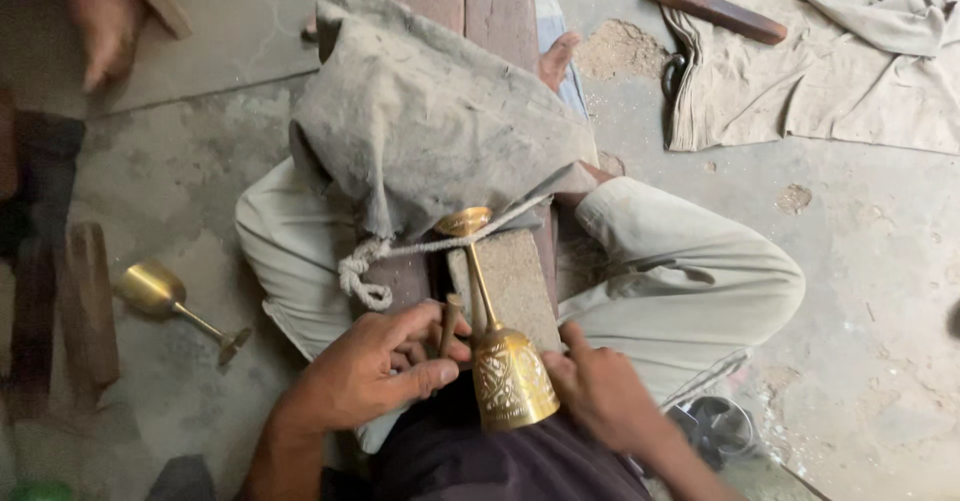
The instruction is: The person sits on the floor holding an engraved brass goblet against a stone support and uses a small punch with a wooden mallet to hammer and refine the embossed decoration on the goblet's bowl, repositioning the goblet and punch repeatedly while working around the design.
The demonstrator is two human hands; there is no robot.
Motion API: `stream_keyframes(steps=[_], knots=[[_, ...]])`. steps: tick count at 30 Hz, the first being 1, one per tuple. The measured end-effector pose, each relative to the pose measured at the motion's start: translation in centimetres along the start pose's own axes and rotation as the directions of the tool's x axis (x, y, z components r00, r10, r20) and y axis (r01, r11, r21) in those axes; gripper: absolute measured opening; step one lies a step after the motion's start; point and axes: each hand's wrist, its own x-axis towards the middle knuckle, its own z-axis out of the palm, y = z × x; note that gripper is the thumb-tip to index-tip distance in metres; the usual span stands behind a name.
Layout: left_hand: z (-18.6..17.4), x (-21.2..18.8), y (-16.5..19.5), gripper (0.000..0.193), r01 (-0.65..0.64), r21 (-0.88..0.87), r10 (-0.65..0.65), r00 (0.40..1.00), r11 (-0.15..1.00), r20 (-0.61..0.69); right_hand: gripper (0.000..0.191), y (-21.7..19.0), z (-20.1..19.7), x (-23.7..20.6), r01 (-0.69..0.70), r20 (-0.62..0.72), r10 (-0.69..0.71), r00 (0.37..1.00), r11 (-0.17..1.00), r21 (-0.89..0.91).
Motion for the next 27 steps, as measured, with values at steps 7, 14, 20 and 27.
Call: stream_keyframes(steps=[7,14,20,27], knots=[[-0.1,2.3,-0.4,0.025,-0.374,-0.055,0.283,0.780,0.926,-0.558,0.083,3.2,1.3,8.7,0.060,-0.503,-0.028,0.864,0.997,0.047],[-1.1,5.0,0.9,0.030,-0.435,0.305,0.530,0.660,0.847,-0.532,0.079,1.5,5.7,11.0,-0.165,-0.240,0.335,0.911,0.830,0.534],[-1.7,8.3,1.7,0.028,-0.404,0.738,0.775,0.580,0.540,-0.250,0.080,3.5,-2.7,2.5,-0.532,0.143,0.546,0.825,0.667,0.521],[-1.8,8.4,2.4,0.030,-0.366,0.823,0.776,0.616,0.435,-0.137,0.064,0.2,-9.7,-1.5,-0.097,-0.596,0.159,0.787,0.986,0.135]])
